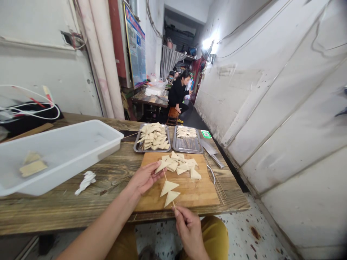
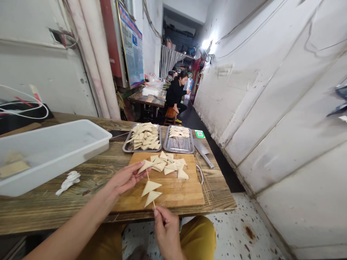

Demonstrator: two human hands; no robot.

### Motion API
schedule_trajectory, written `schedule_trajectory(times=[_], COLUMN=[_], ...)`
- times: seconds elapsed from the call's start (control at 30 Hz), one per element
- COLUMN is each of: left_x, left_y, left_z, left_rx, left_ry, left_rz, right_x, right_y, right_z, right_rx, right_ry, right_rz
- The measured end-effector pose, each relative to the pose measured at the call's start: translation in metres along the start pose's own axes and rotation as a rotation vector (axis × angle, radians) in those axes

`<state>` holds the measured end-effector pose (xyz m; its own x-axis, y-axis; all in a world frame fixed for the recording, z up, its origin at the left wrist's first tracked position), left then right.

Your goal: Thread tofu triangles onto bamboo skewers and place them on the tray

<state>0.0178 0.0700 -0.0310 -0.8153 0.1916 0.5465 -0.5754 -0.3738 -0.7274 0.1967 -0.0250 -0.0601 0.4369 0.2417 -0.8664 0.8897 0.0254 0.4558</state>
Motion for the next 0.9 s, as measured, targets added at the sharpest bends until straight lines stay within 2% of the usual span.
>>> schedule_trajectory(times=[0.43,0.7,0.9], left_x=[0.0,-0.003,-0.003], left_y=[-0.005,-0.005,-0.006], left_z=[0.006,0.008,0.011], left_rx=[-0.014,-0.023,-0.035], left_ry=[0.013,0.025,-0.007], left_rz=[-0.027,-0.023,0.0], right_x=[0.006,0.006,0.008], right_y=[-0.002,0.003,-0.001], right_z=[-0.001,-0.003,-0.005], right_rx=[-0.055,0.018,-0.016], right_ry=[-0.011,0.013,0.017], right_rz=[-0.022,0.02,-0.015])
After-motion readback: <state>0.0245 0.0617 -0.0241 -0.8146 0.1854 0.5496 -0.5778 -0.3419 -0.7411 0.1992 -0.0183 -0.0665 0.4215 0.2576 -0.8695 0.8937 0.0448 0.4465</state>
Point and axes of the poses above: each hand's wrist, its own z-axis away from the middle knuckle, its own y-axis out of the back of the hand, x = y × z, the point moved 6 cm from there along -z, towards the middle knuckle, and after that the axes turned 14 degrees about z, right-handed, at the moved point
